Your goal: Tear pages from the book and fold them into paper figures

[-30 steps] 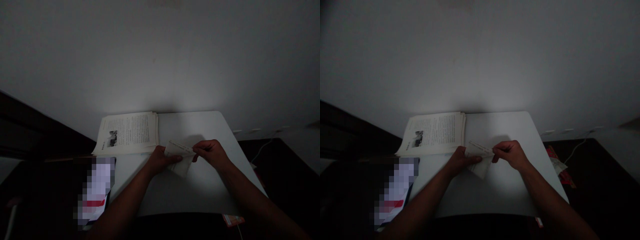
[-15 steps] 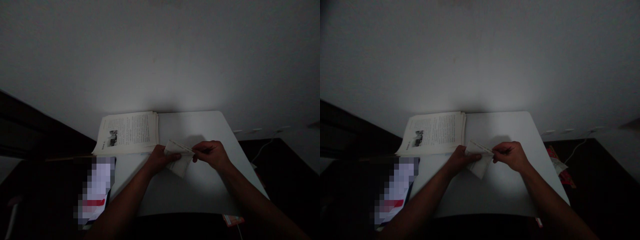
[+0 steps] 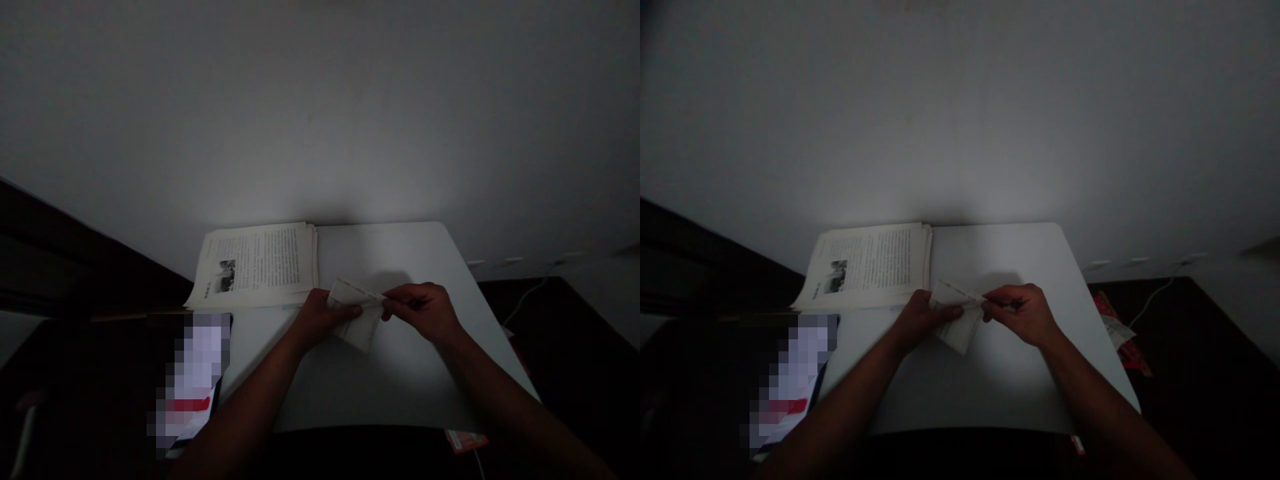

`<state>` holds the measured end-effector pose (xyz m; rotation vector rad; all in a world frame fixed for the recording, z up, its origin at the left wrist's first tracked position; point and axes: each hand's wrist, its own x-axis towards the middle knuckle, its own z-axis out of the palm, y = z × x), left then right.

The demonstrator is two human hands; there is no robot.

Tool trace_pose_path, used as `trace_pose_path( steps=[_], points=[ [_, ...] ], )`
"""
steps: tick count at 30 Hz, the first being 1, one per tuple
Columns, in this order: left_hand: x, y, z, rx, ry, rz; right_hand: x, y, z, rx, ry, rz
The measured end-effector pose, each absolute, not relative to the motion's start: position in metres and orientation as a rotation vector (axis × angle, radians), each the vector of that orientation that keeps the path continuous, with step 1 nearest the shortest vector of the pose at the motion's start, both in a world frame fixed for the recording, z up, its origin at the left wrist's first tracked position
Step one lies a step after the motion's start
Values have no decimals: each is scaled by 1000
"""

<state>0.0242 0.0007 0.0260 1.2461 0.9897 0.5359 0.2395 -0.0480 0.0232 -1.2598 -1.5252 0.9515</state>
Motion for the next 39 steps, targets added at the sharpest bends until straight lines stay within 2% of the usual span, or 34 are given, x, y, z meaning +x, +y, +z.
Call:
trace_pose_path(
  steps=[19, 27, 39],
  points=[
    [23, 0, 26, 1321, 1024, 477, 235, -48, 22, -1318, -1403, 1070],
    [22, 1, 23, 1332, 942, 528, 238, -46, 20, -1164, -1588, 764],
    [25, -1, 24, 1371, 996, 507, 235, -46, 18, -1232, -1510, 763]
  ],
)
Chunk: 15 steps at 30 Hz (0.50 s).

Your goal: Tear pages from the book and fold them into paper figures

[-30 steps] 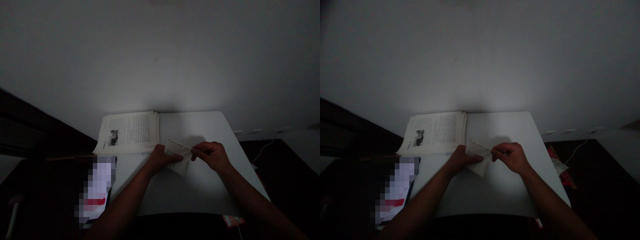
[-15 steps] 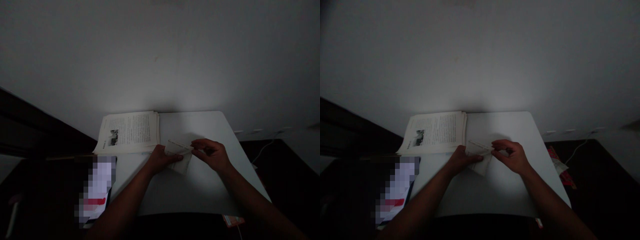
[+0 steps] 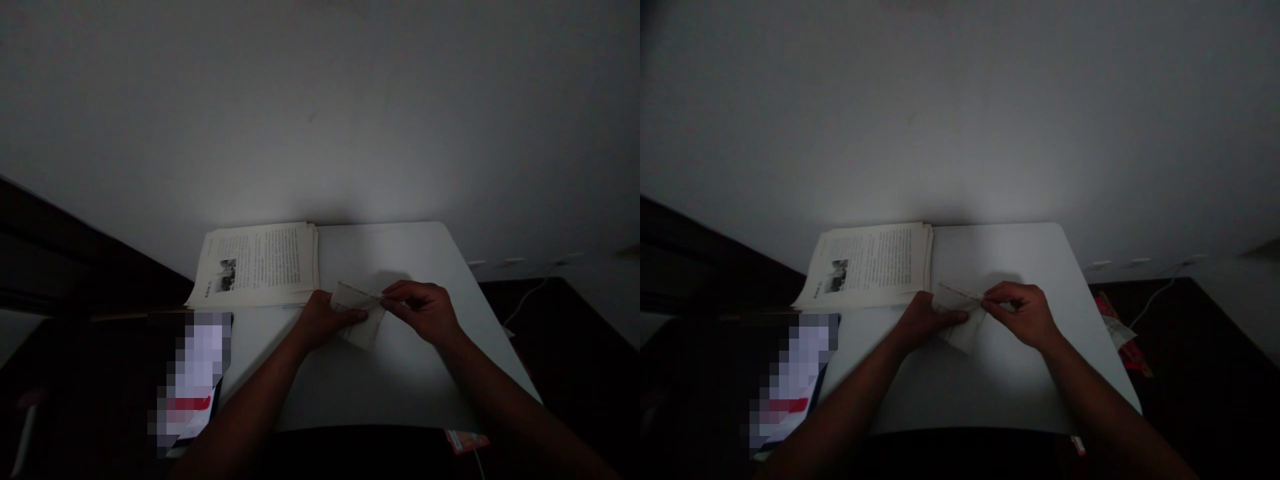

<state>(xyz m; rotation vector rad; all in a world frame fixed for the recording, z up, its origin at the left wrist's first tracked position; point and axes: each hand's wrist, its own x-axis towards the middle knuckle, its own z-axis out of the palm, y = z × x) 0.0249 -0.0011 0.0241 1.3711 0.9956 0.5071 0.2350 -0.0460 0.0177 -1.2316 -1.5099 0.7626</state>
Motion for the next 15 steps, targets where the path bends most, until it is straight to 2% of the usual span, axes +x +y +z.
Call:
trace_pose_path(
  steps=[15],
  points=[
    [27, -3, 24, 1309, 1050, 508, 230, -48, 21, -1347, -1352, 815]
  ],
)
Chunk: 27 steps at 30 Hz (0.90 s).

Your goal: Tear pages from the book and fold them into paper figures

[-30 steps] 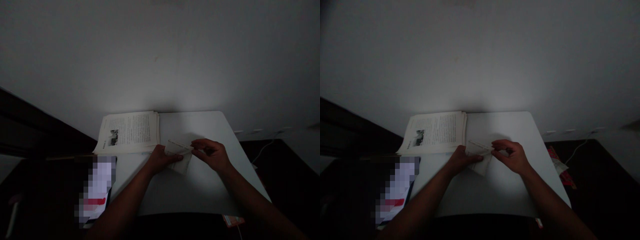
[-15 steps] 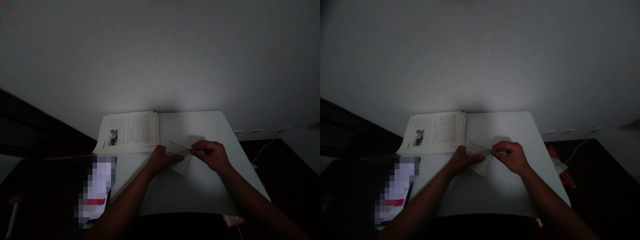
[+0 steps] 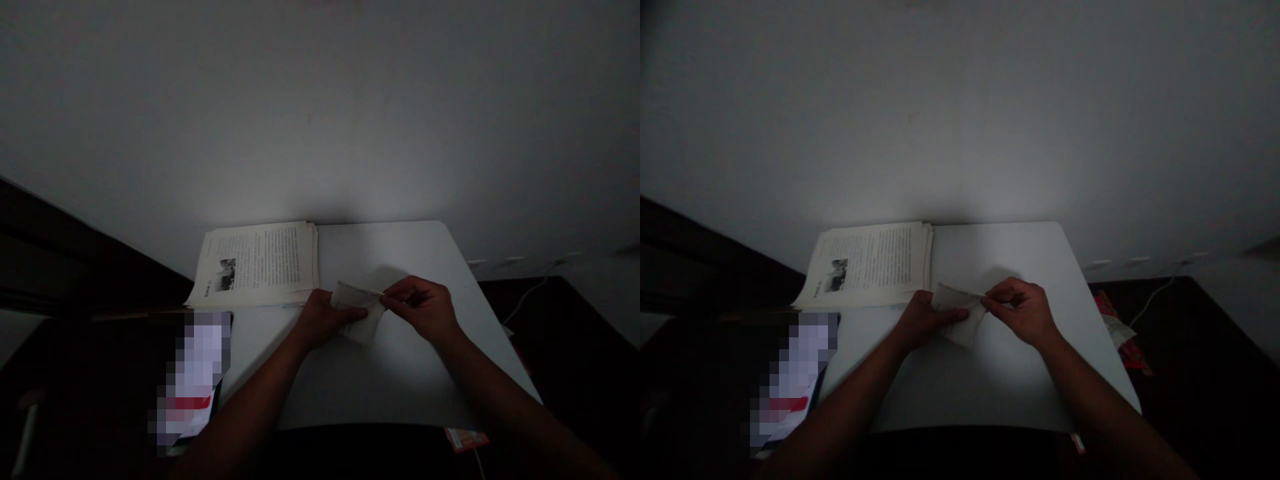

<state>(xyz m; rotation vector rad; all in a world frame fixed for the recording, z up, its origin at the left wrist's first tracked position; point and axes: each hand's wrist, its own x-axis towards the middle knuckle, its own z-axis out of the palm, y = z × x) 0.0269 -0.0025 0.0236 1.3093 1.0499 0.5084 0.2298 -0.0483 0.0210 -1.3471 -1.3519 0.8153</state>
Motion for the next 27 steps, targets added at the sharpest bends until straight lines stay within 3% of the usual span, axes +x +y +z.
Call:
trace_pose_path(
  steps=[27],
  points=[
    [23, 2, 27, 1427, 1165, 504, 232, -41, 19, -1337, -1121, 1055]
  ],
)
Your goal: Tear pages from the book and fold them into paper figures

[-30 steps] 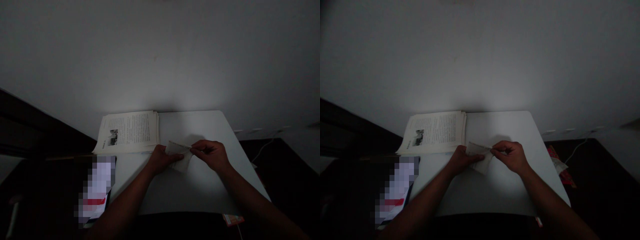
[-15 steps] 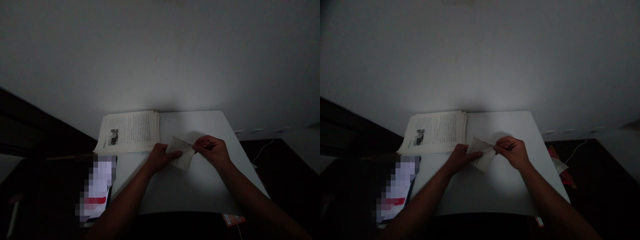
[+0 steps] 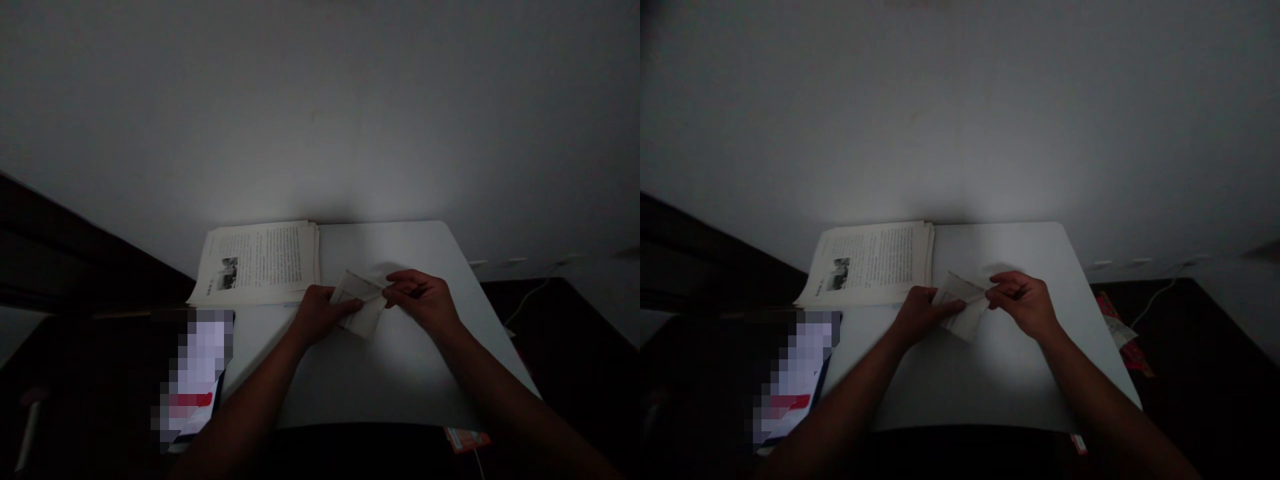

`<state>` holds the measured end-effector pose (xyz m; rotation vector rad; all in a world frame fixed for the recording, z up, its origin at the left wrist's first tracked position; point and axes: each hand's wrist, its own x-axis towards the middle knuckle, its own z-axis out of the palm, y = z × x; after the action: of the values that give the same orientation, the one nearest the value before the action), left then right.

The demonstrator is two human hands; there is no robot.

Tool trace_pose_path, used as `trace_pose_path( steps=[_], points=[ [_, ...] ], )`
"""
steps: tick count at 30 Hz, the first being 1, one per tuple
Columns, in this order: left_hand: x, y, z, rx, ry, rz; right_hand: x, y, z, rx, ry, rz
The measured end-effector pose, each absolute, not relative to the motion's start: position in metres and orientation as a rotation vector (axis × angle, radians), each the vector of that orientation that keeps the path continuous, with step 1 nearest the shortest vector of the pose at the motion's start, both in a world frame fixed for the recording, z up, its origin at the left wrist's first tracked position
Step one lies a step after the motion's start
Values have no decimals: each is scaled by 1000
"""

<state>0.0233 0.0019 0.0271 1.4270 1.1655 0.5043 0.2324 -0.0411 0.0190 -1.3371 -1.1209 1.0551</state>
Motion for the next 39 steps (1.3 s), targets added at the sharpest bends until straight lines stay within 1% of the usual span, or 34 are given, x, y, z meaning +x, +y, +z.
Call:
trace_pose_path(
  steps=[5, 9, 15, 21, 26, 28, 30, 32, 34, 36, 39],
  points=[
    [26, 0, 27, 1394, 1196, 483, 230, -41, 20, -1391, -1137, 1020],
    [29, -2, 27, 1433, 1231, 483, 227, -41, 17, -1453, -1187, 910],
    [34, -5, 30, 1475, 1276, 518, 222, -45, 18, -1550, -1439, 459],
    [37, -7, 31, 1410, 1274, 569, 217, -49, 23, -1412, -1707, 49],
    [39, -9, 28, 1424, 1301, 606, 213, -49, 23, -1299, -1875, -123],
    [39, -10, 27, 1419, 1302, 615, 212, -48, 24, -1277, -1866, -103],
    [36, -8, 27, 1424, 1290, 611, 213, -46, 24, -1312, -1773, 11],
    [31, -5, 28, 1428, 1227, 570, 217, -42, 23, -1369, -1593, 233],
    [24, 0, 31, 1412, 1068, 503, 225, -38, 21, -1365, -1391, 500],
    [18, 6, 36, 1386, 902, 499, 232, -35, 19, -1309, -1321, 766],
    [15, 10, 43, 1487, 960, 536, 238, -35, 19, -1244, -1354, 1026]
  ],
)
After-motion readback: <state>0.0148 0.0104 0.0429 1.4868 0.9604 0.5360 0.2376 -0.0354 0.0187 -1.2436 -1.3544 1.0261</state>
